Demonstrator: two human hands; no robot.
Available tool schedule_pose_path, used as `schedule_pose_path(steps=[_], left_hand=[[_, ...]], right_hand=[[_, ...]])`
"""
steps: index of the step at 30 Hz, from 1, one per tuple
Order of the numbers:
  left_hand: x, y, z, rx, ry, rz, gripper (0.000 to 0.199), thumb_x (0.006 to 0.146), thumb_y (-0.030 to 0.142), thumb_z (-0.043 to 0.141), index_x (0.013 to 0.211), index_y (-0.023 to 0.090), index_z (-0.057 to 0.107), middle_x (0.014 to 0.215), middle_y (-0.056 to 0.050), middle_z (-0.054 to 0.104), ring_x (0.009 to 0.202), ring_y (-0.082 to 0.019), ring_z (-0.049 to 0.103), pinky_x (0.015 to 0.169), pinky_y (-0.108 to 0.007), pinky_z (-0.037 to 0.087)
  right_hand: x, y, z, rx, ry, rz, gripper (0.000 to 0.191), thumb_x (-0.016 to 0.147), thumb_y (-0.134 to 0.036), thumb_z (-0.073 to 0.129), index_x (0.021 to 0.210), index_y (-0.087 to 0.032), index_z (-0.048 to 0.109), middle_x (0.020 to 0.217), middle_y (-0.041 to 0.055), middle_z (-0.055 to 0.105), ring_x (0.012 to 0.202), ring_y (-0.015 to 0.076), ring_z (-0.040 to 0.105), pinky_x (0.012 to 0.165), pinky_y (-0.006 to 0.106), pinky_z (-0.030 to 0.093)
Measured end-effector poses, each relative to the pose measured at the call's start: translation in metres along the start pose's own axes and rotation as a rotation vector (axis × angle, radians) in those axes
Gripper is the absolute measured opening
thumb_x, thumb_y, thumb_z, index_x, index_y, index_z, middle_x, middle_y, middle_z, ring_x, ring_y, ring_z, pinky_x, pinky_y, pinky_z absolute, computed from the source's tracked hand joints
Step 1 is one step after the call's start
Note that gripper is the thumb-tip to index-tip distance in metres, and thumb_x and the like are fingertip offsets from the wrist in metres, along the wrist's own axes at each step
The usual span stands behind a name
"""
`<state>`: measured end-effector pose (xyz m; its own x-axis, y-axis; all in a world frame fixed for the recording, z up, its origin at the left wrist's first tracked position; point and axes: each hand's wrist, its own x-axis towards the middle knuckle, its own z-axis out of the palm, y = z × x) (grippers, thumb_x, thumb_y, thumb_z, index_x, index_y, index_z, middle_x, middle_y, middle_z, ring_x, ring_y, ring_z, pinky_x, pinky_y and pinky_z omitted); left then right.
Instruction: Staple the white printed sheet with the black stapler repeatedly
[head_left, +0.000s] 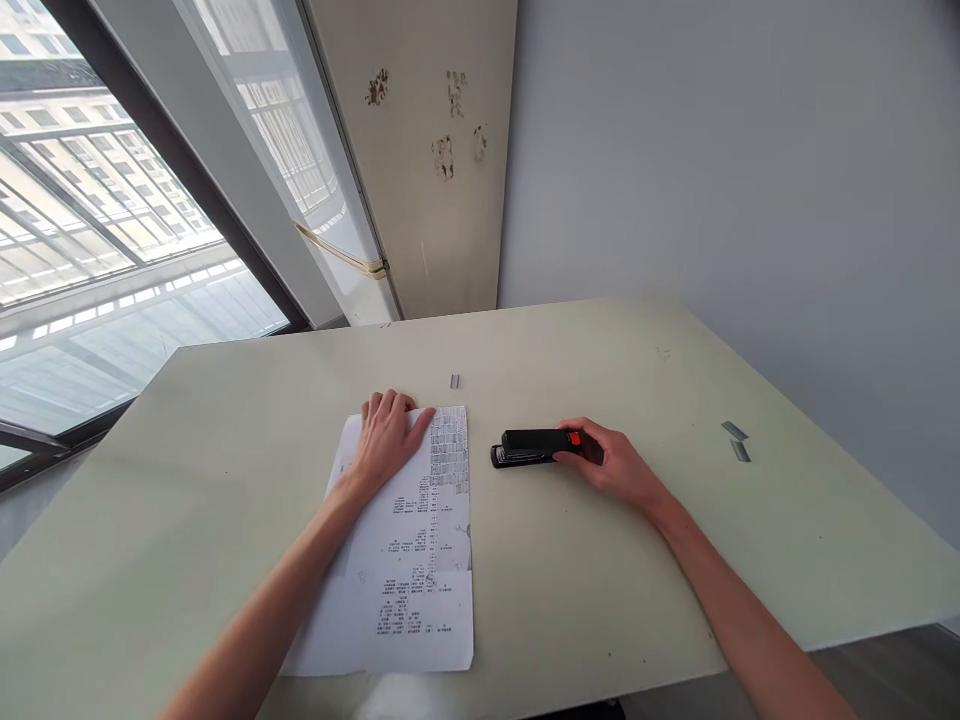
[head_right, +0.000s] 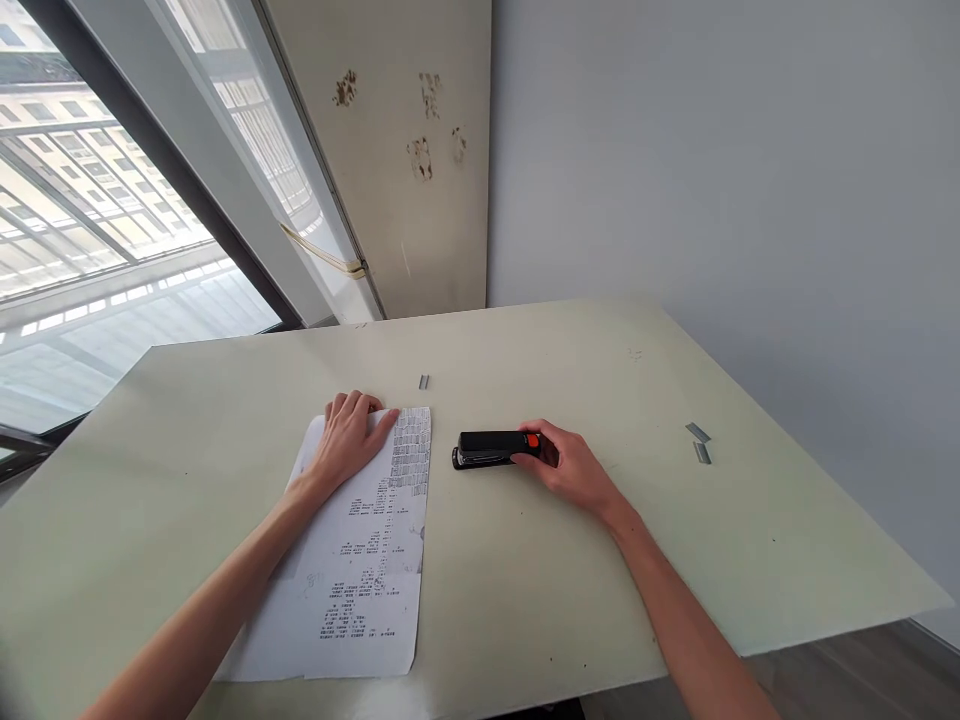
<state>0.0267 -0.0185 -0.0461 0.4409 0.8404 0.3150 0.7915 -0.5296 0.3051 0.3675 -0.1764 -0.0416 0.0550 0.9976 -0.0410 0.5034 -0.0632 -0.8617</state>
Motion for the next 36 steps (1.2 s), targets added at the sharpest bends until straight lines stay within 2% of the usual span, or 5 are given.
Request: schedule_pose_path(steps=[16, 21, 25, 31, 36], left_hand=[[0.0, 0.03, 0.015, -0.294, -0.018, -0.097, 0.031, 0.102, 0.048, 0.062, 0.084, 0.024, 0.069, 0.103, -0.005, 0.062, 0.109, -0.028, 0.05, 0.105, -0.049, 0.043], [-0.007, 0.046, 0.013, -0.267, 0.067, -0.086, 0.018, 0.102, 0.04, 0.065, 0.113, 0.025, 0.069, 0.126, -0.008, 0.059, 0.124, -0.03, 0.045, 0.113, -0.051, 0.039], [-0.02, 0.056, -0.006, -0.268, 0.091, 0.096, 0.022, 0.105, 0.036, 0.062, 0.125, 0.026, 0.062, 0.132, -0.009, 0.059, 0.126, -0.029, 0.049, 0.112, -0.051, 0.043], [-0.06, 0.061, -0.037, -0.356, -0.235, 0.442, 0.022, 0.106, 0.04, 0.06, 0.124, 0.027, 0.065, 0.136, -0.009, 0.064, 0.14, -0.03, 0.05, 0.115, -0.05, 0.048], [-0.097, 0.076, -0.036, -0.208, -0.323, 0.553, 0.063, 0.098, 0.059, 0.065, 0.153, 0.032, 0.051, 0.174, -0.013, 0.026, 0.162, -0.04, 0.018, 0.126, -0.064, 0.033]], right_hand=[[-0.007, -0.008, 0.0, -0.045, -0.102, 0.015, 0.042, 0.09, -0.063, 0.068, 0.117, -0.03, 0.07, 0.096, 0.0017, 0.073, 0.082, 0.0223, 0.064, 0.076, 0.036, 0.054], [-0.019, -0.018, -0.006, -0.081, -0.196, 0.064, 0.037, 0.089, -0.06, 0.069, 0.112, -0.032, 0.071, 0.102, 0.0012, 0.074, 0.093, 0.024, 0.068, 0.085, 0.037, 0.055], [-0.028, -0.025, -0.015, -0.164, -0.212, 0.047, 0.042, 0.09, -0.064, 0.068, 0.122, -0.035, 0.071, 0.117, 0.0028, 0.074, 0.104, 0.0268, 0.069, 0.098, 0.042, 0.054], [-0.032, -0.05, -0.016, -0.131, -0.054, 0.13, 0.05, 0.101, -0.07, 0.047, 0.129, -0.035, 0.069, 0.138, 0.0043, 0.07, 0.111, 0.0274, 0.07, 0.093, 0.043, 0.058], [-0.018, -0.073, 0.01, -0.18, -0.014, 0.183, 0.06, 0.102, -0.074, 0.036, 0.137, -0.035, 0.065, 0.116, 0.0058, 0.077, 0.099, 0.0283, 0.072, 0.084, 0.045, 0.06]])
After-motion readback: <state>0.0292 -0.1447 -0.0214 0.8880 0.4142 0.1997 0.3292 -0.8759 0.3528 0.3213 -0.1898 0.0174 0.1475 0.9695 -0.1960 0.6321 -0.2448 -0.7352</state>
